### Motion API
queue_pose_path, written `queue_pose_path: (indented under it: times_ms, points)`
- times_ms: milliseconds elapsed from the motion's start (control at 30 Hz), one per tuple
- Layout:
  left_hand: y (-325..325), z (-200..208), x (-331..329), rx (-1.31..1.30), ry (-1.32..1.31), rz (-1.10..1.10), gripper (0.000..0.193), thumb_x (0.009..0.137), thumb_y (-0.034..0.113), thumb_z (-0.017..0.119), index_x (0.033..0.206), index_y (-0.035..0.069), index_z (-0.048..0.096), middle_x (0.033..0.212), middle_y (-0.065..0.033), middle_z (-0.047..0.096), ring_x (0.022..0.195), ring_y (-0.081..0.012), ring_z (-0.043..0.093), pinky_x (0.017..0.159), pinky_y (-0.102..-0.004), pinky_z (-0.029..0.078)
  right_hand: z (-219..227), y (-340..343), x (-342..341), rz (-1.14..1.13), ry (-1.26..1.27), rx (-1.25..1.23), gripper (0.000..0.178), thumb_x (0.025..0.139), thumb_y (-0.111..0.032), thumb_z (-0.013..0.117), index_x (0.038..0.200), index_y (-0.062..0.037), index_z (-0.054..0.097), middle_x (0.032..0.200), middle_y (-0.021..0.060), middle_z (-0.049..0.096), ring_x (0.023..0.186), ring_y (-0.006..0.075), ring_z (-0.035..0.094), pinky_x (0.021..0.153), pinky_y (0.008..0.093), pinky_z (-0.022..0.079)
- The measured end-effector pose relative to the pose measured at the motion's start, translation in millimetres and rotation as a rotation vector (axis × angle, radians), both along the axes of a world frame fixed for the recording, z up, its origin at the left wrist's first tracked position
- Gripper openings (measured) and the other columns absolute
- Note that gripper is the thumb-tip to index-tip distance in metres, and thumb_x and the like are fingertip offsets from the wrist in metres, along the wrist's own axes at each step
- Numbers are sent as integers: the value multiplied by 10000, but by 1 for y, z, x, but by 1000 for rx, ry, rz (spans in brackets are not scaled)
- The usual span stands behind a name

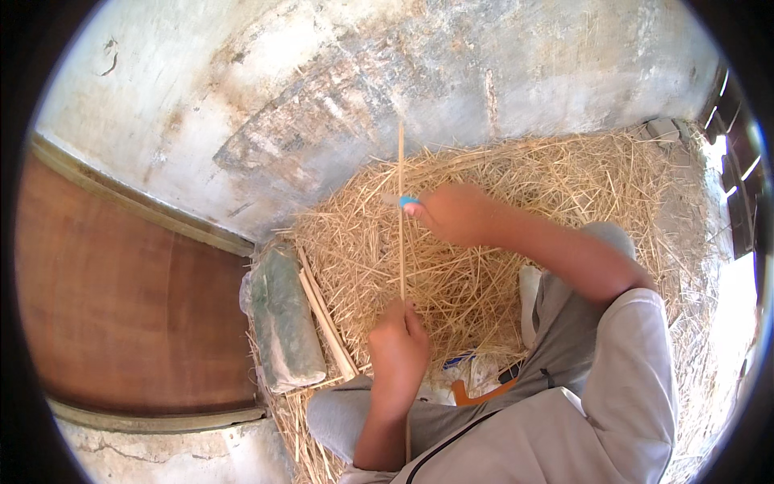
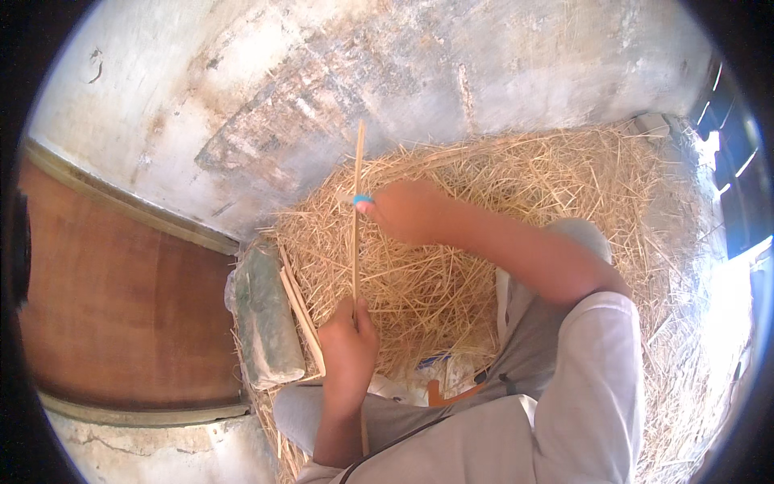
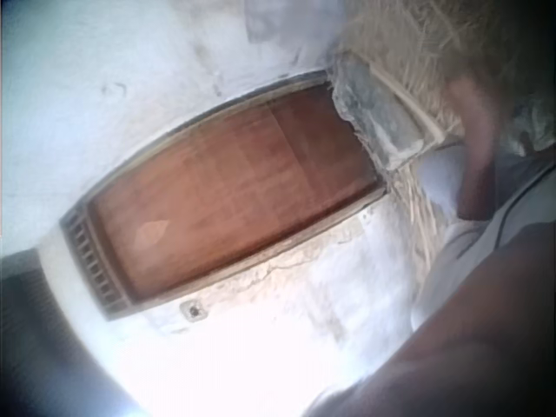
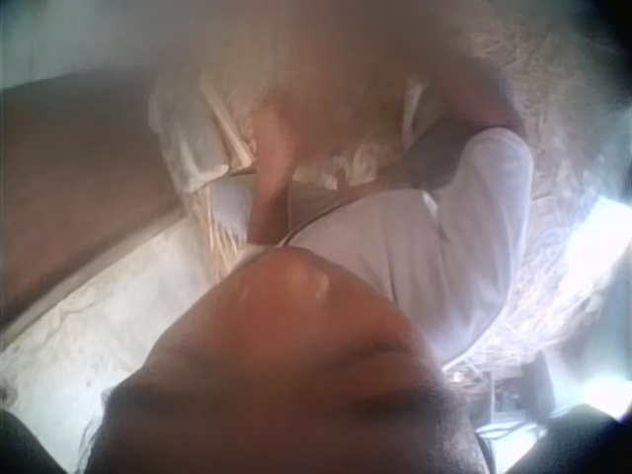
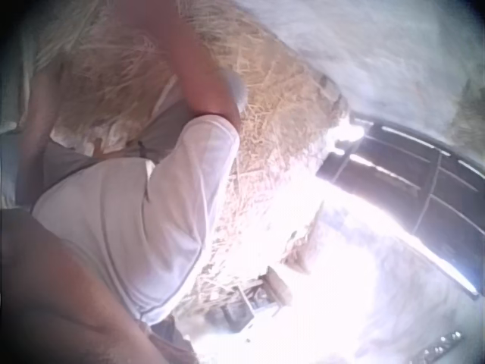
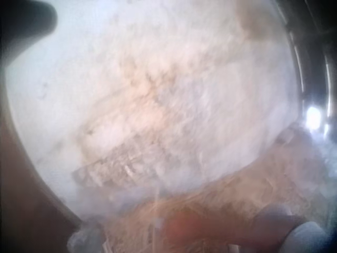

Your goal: The person sits on a bed of straw and uses a utility knife to shave the surface of a long bamboo stick. They repeatedly scrape the stick to remove the outer layer, occasionally switching to a larger knife to continue the smoothing process.

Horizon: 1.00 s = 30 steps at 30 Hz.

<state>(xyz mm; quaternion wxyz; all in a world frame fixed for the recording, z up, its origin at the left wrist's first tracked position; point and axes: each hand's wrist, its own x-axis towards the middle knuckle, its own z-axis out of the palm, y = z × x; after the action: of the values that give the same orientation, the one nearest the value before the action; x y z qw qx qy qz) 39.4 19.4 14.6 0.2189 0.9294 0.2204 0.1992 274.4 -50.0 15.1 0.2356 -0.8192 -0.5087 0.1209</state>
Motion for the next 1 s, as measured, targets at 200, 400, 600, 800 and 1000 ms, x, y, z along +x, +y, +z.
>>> queue_pose_path:
  times_ms: [200,400,600,800,1000]
  points:
    - [6,0,-6,-24,-20,13,183,974,87,600,818,-4,568,599,-215,561,512,-378,581,475,-447,428,-2,1,-12,99,-22,-5,632,1085,-504,224,925,-31,609,726,183,619,672,375,631,680,521,520]
    - [3,2,-3,-29,3,18,209,984,101,603,812,-16,577,562,-198,528,450,-321,525,460,-414,388,4,4,1,17,-17,-38,617,1084,-496,237,949,-46,638,782,180,658,740,394,662,710,534,535]
    - [3,9,-6,-29,-21,31,167,967,77,603,822,-2,583,614,-231,573,519,-406,589,470,-466,427,9,-9,-19,196,-26,48,601,1084,-497,253,953,-36,615,733,168,623,642,367,629,619,499,513]
    - [-2,13,-7,-18,-3,16,171,963,67,600,809,-1,570,614,-232,567,516,-412,580,476,-470,430,-2,4,-4,26,-47,85,564,1085,-483,273,980,-42,608,722,165,623,652,383,632,634,515,513]
    - [6,7,-6,10,-20,43,171,963,65,595,807,1,565,618,-230,576,534,-414,593,479,-470,438,1,-8,-46,199,-54,57,581,1087,-460,278,917,-25,625,792,192,662,742,403,663,701,535,520]
